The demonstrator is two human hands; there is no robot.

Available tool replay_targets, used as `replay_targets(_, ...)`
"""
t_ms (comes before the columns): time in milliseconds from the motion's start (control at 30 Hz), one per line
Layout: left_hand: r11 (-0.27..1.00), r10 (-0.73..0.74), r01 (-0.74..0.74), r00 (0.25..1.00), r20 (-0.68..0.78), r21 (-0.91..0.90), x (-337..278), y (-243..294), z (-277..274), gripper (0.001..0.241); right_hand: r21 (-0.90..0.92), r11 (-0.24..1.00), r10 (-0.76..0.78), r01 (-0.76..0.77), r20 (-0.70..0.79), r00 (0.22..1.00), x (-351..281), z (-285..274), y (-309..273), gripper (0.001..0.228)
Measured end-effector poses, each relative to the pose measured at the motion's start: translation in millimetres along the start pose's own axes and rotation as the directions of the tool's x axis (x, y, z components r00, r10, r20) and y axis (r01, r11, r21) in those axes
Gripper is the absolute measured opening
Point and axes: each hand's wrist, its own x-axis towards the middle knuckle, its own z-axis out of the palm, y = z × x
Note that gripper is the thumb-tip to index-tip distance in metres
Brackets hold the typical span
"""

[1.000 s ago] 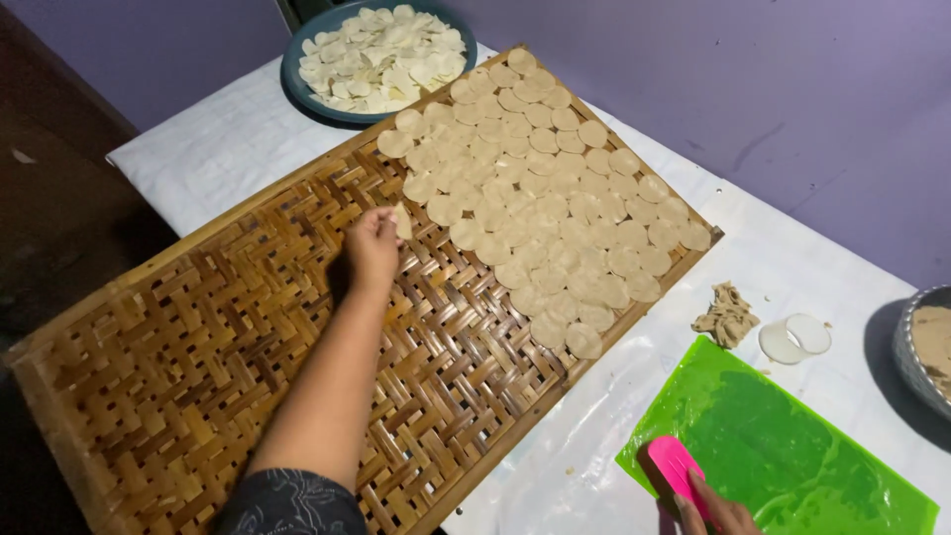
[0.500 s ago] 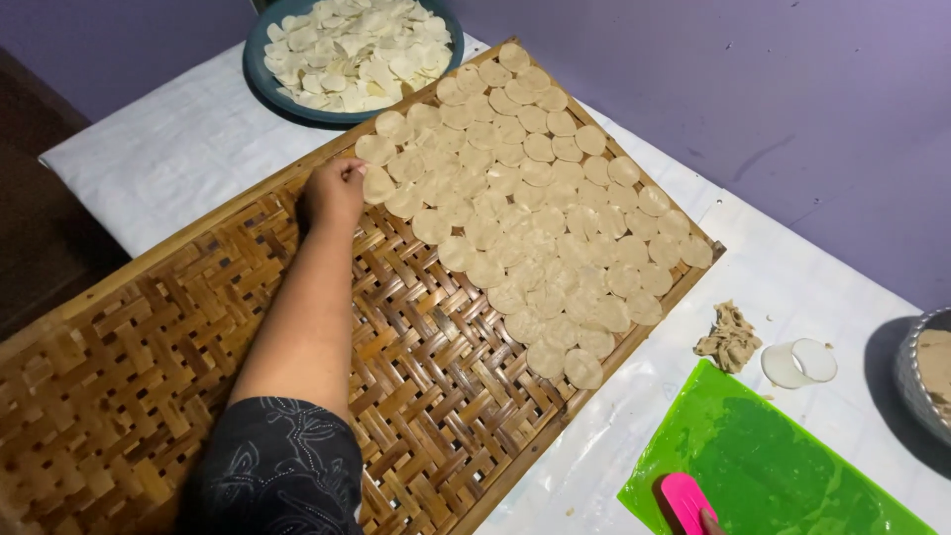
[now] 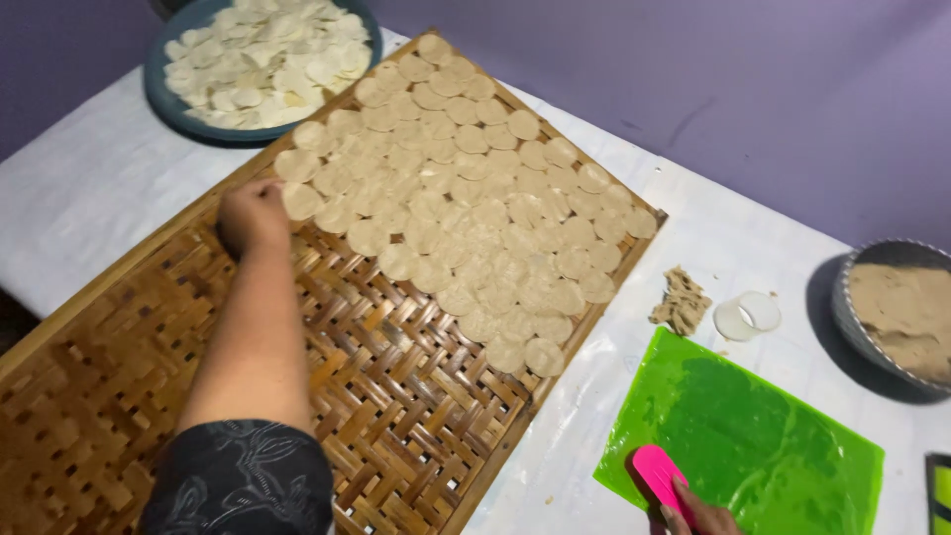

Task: Shaping small dough circles using a circular cutter and placing them on a drying tray.

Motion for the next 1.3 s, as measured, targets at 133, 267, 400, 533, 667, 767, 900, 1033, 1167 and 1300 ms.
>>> replay_targets(133,0.980,0.195,-0.195,0.981,-0.006,-0.034,7,-35,18,0.022,-0.065,0.970,0.233,-0.235,-0.047,0.971,21,-80,-158,0.050)
replay_targets(267,0.835,0.541,-0.543,0.840,-0.047,-0.093,-49,-10,17,0.045,-0.149,0.890,0.440,-0.431,0.032,0.898,21,-114,-185,0.053)
replay_targets(400,0.799,0.572,-0.460,0.780,0.252,-0.388,-179,76,-24,0.052,-0.312,0.829,0.475,-0.464,-0.046,0.879,18,-143,-191,0.046)
replay_targets(533,0.837,0.526,-0.298,0.669,0.525,-0.459,-309,129,-43,0.045,-0.404,0.797,0.480,-0.450,-0.030,0.877,55,-159,-204,0.042)
replay_targets(667,0.853,0.519,-0.224,0.451,0.726,-0.471,-403,133,-32,0.042,-0.505,0.766,0.506,-0.399,0.090,0.858,116,-159,-208,0.040)
replay_targets(767,0.780,0.624,-0.262,0.393,0.675,-0.569,-443,125,-7,0.041,-0.477,0.825,0.410,-0.304,0.134,0.902,163,-142,-198,0.039)
replay_targets(900,0.677,0.735,-0.343,0.348,0.582,-0.651,-454,140,25,0.041,-0.442,0.855,0.371,-0.270,0.158,0.915,220,-118,-197,0.036)
replay_targets(1033,0.674,0.738,-0.361,0.340,0.582,-0.644,-439,162,77,0.042,-0.408,0.876,0.352,-0.258,0.174,0.920,266,-94,-192,0.036)
replay_targets(1167,0.665,0.747,-0.391,0.362,0.557,-0.637,-425,191,143,0.046,-0.286,0.906,0.361,-0.311,0.141,0.922,295,-71,-188,0.038)
replay_targets(1300,0.691,0.720,-0.340,0.402,0.565,-0.638,-422,205,199,0.048,-0.041,0.944,0.330,-0.327,0.108,0.938,302,-64,-193,0.044)
